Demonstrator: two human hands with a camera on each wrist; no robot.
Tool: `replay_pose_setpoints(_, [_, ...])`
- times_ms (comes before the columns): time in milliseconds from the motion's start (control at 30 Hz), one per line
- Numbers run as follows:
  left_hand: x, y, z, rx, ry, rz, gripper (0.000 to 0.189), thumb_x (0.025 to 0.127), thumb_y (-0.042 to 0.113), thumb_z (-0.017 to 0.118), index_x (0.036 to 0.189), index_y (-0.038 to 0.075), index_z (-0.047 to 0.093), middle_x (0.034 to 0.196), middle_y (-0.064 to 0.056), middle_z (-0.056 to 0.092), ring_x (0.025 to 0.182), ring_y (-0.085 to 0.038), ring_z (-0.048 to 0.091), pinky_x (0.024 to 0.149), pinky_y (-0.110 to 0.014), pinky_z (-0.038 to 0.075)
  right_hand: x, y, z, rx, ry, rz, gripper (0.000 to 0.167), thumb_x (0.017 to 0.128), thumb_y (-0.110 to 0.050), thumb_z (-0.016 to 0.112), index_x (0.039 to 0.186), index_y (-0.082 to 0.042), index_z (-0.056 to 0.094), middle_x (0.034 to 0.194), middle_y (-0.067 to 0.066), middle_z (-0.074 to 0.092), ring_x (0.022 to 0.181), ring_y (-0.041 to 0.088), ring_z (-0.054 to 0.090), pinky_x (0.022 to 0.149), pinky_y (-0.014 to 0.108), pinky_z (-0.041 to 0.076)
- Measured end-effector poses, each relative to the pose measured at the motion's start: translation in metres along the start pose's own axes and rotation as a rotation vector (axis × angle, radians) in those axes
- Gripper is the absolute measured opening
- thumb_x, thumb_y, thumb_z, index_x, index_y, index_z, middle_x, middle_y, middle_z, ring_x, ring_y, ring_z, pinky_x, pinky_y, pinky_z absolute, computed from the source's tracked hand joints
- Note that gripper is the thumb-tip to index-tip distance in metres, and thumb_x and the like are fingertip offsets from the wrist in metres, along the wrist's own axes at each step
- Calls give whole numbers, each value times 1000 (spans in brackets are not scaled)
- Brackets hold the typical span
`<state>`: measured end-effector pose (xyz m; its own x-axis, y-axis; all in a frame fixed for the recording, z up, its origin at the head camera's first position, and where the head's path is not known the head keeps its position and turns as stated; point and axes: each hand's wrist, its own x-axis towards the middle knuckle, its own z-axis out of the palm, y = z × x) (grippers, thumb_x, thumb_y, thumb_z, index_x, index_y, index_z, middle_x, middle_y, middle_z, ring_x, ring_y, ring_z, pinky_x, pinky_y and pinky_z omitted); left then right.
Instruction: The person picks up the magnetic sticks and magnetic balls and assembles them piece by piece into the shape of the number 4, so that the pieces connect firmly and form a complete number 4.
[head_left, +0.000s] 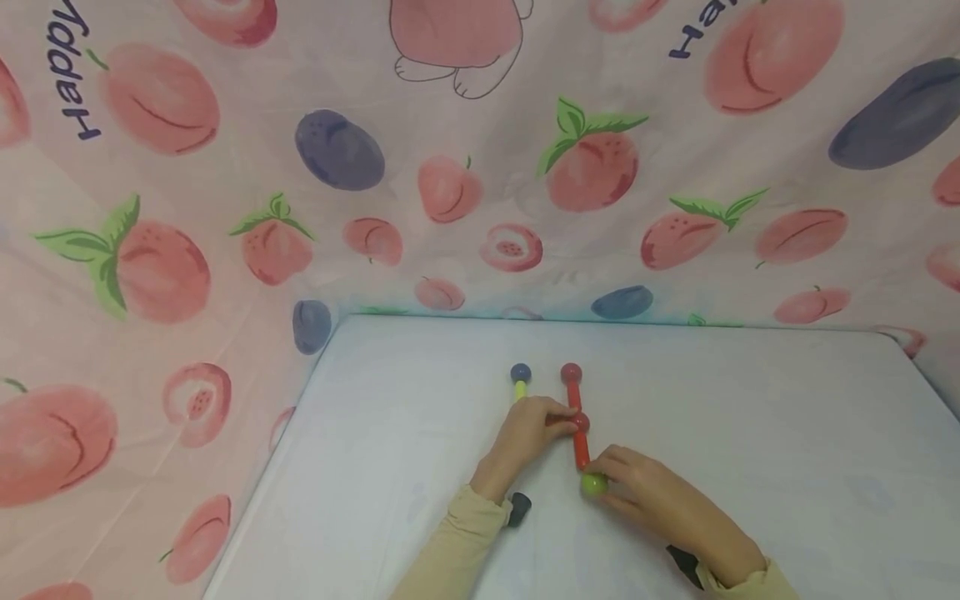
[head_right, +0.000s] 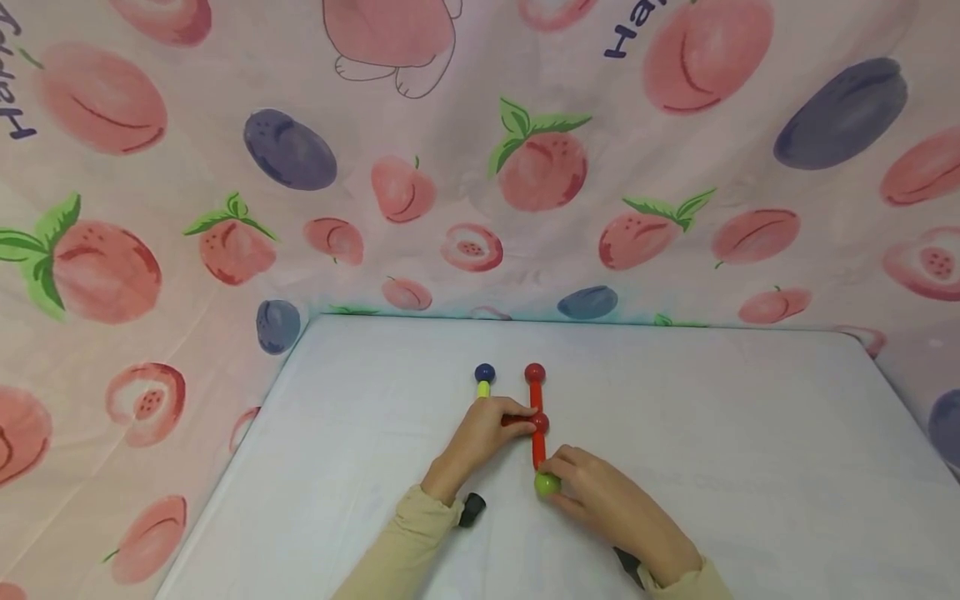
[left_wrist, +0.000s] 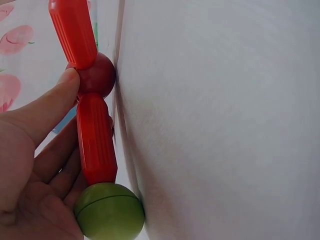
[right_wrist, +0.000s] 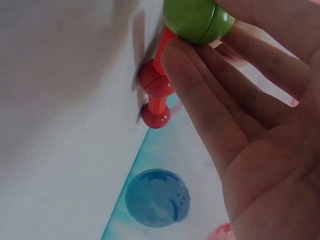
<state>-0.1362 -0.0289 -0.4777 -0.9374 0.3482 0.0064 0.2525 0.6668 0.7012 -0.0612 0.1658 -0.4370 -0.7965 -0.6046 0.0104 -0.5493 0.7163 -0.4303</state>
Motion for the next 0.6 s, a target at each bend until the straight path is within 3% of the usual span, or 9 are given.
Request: replay_pose_setpoints(600, [0,0,-1,10,6,1,31,80,29,72,111,25,70,104,13,71,94,0,62,85,-15,49,6,5,9,-3,2,-10,25,81,-23,73,104,-17,69,97,-9,62,84,2,56,75,23,54])
